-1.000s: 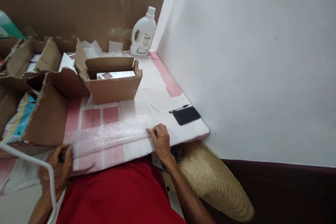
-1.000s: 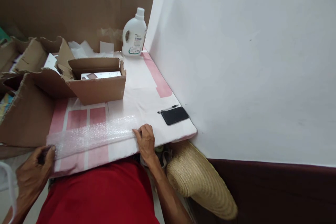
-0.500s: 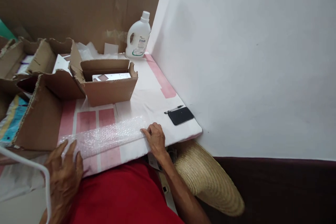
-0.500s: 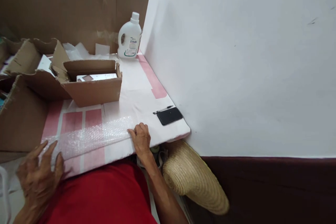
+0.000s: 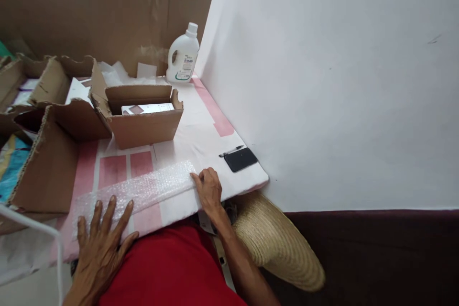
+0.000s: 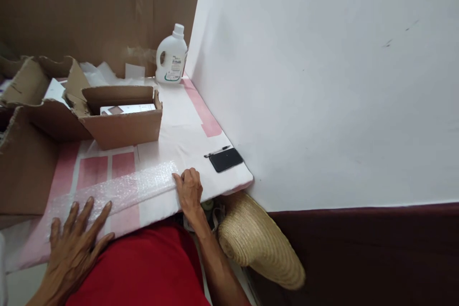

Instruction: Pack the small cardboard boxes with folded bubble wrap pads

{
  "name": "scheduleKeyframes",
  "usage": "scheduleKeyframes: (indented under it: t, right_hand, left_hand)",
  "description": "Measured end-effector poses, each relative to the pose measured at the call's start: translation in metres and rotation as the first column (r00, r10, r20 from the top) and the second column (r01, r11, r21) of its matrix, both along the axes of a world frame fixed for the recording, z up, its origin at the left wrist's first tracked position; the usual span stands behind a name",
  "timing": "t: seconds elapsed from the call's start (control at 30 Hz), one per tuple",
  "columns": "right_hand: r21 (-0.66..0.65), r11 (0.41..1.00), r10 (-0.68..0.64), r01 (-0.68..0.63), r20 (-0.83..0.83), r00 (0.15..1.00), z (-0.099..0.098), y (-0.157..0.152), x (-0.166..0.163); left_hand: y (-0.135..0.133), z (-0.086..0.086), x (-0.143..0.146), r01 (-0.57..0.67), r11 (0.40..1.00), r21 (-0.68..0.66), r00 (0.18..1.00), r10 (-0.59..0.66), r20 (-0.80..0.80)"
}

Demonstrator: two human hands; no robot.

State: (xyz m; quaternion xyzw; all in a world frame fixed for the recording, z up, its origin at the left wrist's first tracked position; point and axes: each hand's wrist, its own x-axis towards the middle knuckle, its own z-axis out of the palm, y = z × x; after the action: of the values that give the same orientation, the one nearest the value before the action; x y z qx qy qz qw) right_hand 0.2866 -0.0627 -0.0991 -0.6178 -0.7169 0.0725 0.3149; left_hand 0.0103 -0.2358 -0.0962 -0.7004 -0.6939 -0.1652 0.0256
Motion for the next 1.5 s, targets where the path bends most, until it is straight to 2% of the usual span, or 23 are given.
scheduleKeyframes:
  t: [0.07,0.1,0.17,0.2,0.23,0.3,0.33,0.37,0.47,0.5,0.6,0.73,0.8,0.9,0.93,0.97,1.03,1.1,1.2,1.27,1.33,1.4,1.5]
  right_hand:
    - [0.059,0.998,-0.001,0.004,-0.045,0.999,0.008,-0.010,-0.006]
    - [0.090,0.995,0.040,-0.035,-0.048,0.998,0.012,-0.018,-0.014]
    - [0.122,0.961,0.252,-0.249,-0.006,0.968,0.016,-0.040,-0.035]
    - [0.118,0.907,0.403,-0.404,0.035,0.915,0.017,-0.052,-0.048]
    - [0.091,0.828,0.549,-0.554,0.076,0.833,0.017,-0.062,-0.061]
    - [0.007,0.685,0.719,-0.728,0.158,0.677,0.014,-0.077,-0.079]
    - [-0.041,0.669,0.735,-0.742,0.181,0.653,0.012,-0.080,-0.081]
    - [-0.082,0.691,0.718,-0.718,0.197,0.668,0.009,-0.080,-0.078]
    - [-0.163,0.823,0.568,-0.544,0.230,0.790,0.000,-0.073,-0.048]
    - [-0.171,0.850,0.526,-0.498,0.243,0.815,-0.003,-0.070,-0.035]
    - [-0.165,0.883,0.468,-0.438,0.258,0.845,-0.006,-0.067,-0.012]
    - [-0.104,0.918,0.398,-0.384,0.224,0.890,0.006,-0.074,-0.028]
    - [-0.051,0.873,0.486,-0.486,0.185,0.854,0.015,-0.078,-0.049]
    - [-0.012,0.677,0.730,-0.736,0.140,0.669,0.020,-0.080,-0.079]
    - [-0.023,0.632,0.770,-0.774,0.132,0.624,0.019,-0.080,-0.086]
    - [-0.041,0.613,0.787,-0.789,0.125,0.604,0.016,-0.080,-0.091]
    - [-0.069,0.617,0.786,-0.784,0.104,0.609,0.010,-0.079,-0.096]
    - [-0.079,0.619,0.785,-0.781,0.074,0.615,0.006,-0.079,-0.096]
    - [-0.094,0.625,0.780,-0.775,0.043,0.624,0.008,-0.079,-0.093]
    - [-0.106,0.625,0.779,-0.773,0.031,0.626,0.011,-0.079,-0.093]
    - [-0.106,0.622,0.781,-0.776,0.010,0.625,0.012,-0.079,-0.093]
    - [-0.092,0.626,0.776,-0.774,-0.021,0.631,0.010,-0.079,-0.092]
    - [-0.046,0.665,0.739,-0.745,-0.097,0.666,0.004,-0.079,-0.090]
  left_hand:
    - [0.001,0.001,0.001,-0.010,1.000,-0.016,1.000,0.010,0.004]
    - [0.001,0.001,0.002,-0.013,1.000,-0.016,1.000,0.013,0.006]
    - [0.001,0.000,0.002,-0.013,1.000,-0.002,1.000,0.013,0.007]
    - [0.001,0.000,0.002,-0.012,1.000,0.004,1.000,0.012,0.004]
    - [0.001,-0.001,0.002,-0.012,1.000,0.012,1.000,0.012,0.002]
    - [0.001,-0.001,0.002,-0.010,1.000,0.015,1.000,0.010,-0.004]
    - [0.002,-0.001,0.003,-0.005,1.000,0.012,1.000,0.005,-0.005]
    - [0.002,0.000,0.003,0.000,1.000,0.010,1.000,0.000,-0.003]
    - [0.003,0.002,0.005,-0.002,1.000,0.015,1.000,0.002,0.020]
    - [0.003,0.003,0.005,-0.004,1.000,0.022,1.000,0.004,0.026]
    - [0.003,0.004,0.006,-0.011,1.000,0.028,1.000,0.011,0.017]
    - [0.001,0.002,0.003,-0.011,1.000,-0.006,1.000,0.011,-0.022]
    - [0.000,0.001,0.002,-0.018,1.000,-0.012,0.999,0.017,-0.035]
    - [0.001,-0.003,0.002,-0.035,0.999,0.005,0.999,0.036,-0.038]
    - [0.002,-0.004,0.002,-0.038,0.999,0.012,0.999,0.039,-0.038]
    - [0.002,-0.004,0.002,-0.038,0.999,0.022,0.999,0.038,-0.037]
    - [0.002,-0.002,0.000,-0.044,0.998,0.051,0.999,0.045,-0.024]
    - [-0.001,0.004,-0.004,-0.102,0.991,0.085,0.995,0.101,0.009]
    - [-0.011,0.022,-0.016,-0.319,0.945,0.078,0.947,0.313,0.072]
    - [-0.016,0.035,-0.024,-0.476,0.879,-0.039,0.876,0.477,0.070]
    - [-0.017,0.049,-0.030,-0.577,0.792,-0.200,0.800,0.597,0.057]
    - [-0.012,0.060,-0.032,-0.608,0.732,-0.307,0.749,0.657,0.084]
    - [-0.001,0.071,-0.033,-0.571,0.708,-0.415,0.709,0.680,0.187]
